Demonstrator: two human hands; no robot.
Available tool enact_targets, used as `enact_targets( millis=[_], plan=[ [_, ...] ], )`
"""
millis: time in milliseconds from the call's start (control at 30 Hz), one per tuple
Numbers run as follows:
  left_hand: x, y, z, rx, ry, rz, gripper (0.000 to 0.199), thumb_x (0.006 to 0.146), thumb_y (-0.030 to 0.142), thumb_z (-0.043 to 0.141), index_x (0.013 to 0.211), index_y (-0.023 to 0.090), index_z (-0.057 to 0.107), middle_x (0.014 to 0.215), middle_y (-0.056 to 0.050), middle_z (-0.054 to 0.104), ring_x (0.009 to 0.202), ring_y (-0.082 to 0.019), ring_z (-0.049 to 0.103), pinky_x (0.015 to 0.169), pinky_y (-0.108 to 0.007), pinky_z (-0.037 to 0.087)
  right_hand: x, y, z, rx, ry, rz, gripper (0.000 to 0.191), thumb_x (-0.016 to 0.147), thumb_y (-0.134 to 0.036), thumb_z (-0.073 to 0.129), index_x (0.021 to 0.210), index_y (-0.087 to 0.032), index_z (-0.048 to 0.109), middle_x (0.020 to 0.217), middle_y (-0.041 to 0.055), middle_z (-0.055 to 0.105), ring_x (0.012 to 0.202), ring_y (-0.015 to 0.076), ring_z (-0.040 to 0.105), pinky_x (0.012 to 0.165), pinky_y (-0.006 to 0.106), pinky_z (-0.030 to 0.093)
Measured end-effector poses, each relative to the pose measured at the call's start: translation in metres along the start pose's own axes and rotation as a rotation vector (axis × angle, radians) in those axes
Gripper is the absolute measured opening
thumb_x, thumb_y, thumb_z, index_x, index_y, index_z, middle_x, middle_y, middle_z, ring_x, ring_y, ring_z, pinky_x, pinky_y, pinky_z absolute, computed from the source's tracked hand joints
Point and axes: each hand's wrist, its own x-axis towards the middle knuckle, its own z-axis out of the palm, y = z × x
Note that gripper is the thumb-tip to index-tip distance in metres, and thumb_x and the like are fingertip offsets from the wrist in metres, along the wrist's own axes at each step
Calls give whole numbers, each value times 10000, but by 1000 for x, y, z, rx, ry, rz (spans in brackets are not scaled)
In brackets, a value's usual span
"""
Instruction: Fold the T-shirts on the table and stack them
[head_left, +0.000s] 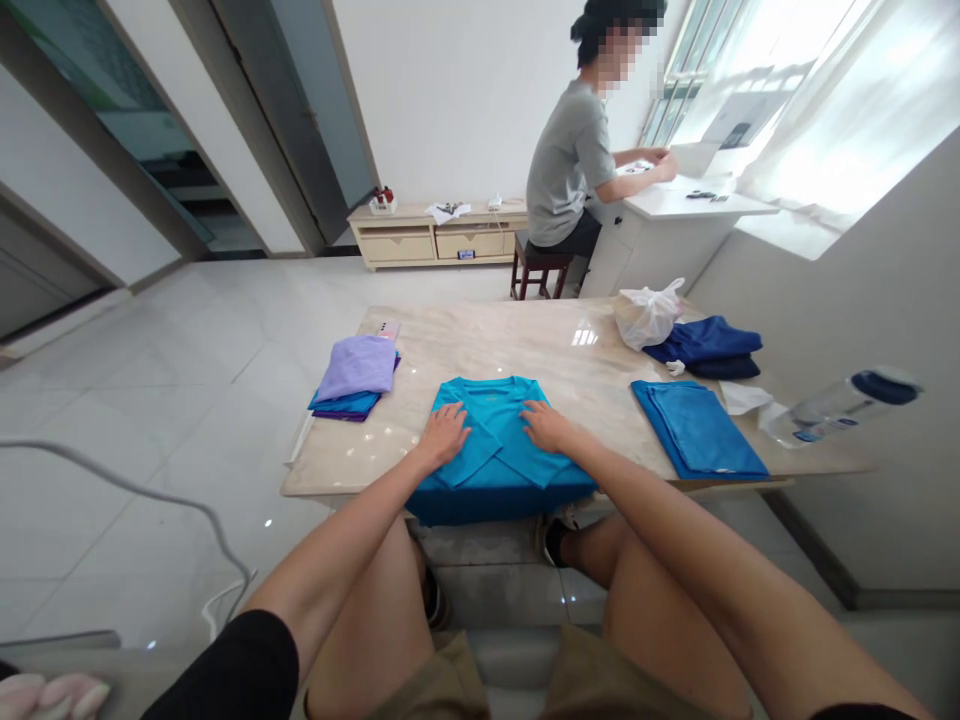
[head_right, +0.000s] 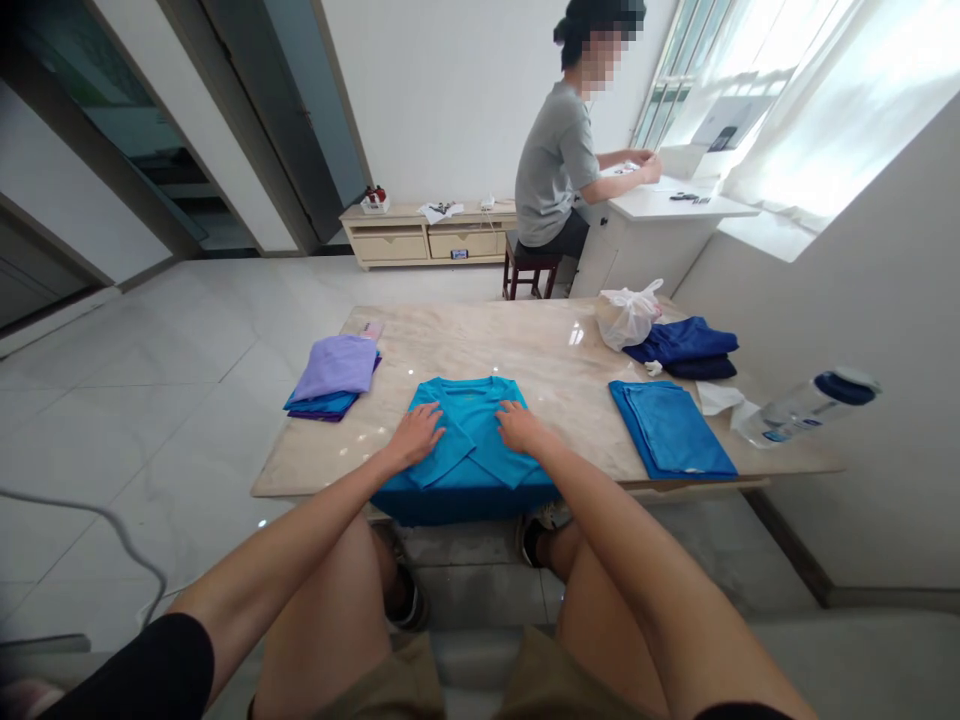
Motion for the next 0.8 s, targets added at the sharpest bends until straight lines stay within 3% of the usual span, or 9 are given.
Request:
enact_targets(
  millis=[133, 233, 367, 567, 800],
  plan=[
    [27, -21, -27, -83, 75, -276, 250, 1033, 261, 584, 1203, 159, 738, 1287, -172, 770, 1244, -293, 705, 1083, -385, 522, 17, 24, -32, 144, 127, 182, 339, 1034, -192, 588, 1328, -164, 755, 1407, 190, 730, 1347, 321, 640, 1116, 379, 485],
    [53, -45, -39, -130, 67, -419, 155, 977, 291, 712, 1072, 172, 739, 1166, -147, 808, 1133, -276, 749, 949, -322, 546, 36, 45, -42, 189, 125, 294, 294, 1022, -235, 661, 1293, -159, 747, 1301, 171, 779, 1219, 293, 710, 989, 326, 531],
    [84, -70, -37, -204, 40, -543, 256, 853, 368, 868, 980, 192, 733, 1091, -120, 827, 1071, -273, 765, 846, -285, 532, 63, 67, -41, 271, 94, 371, 372, 943, -273, 798, 1289, -147, 739, 1203, 146, 815, 1092, 250, 768, 886, 273, 558],
    [108, -81, -24, -352, -70, -563, 281, 719, 346, 950, 835, 204, 737, 764, -20, 781, 833, -217, 747, 695, -252, 494, 97, 79, -43, 361, 0, 361, 426, 804, -289, 919, 1190, -159, 795, 1130, 100, 837, 1024, 231, 789, 814, 232, 571],
    [109, -81, -28, -474, -249, -520, 360, 583, 412, 983, 592, 195, 695, 539, 32, 610, 606, -165, 594, 546, -251, 390, 108, 66, -49, 385, -103, 349, 177, 732, -264, 916, 829, -176, 797, 852, 41, 793, 892, 228, 763, 699, 238, 543]
  ],
)
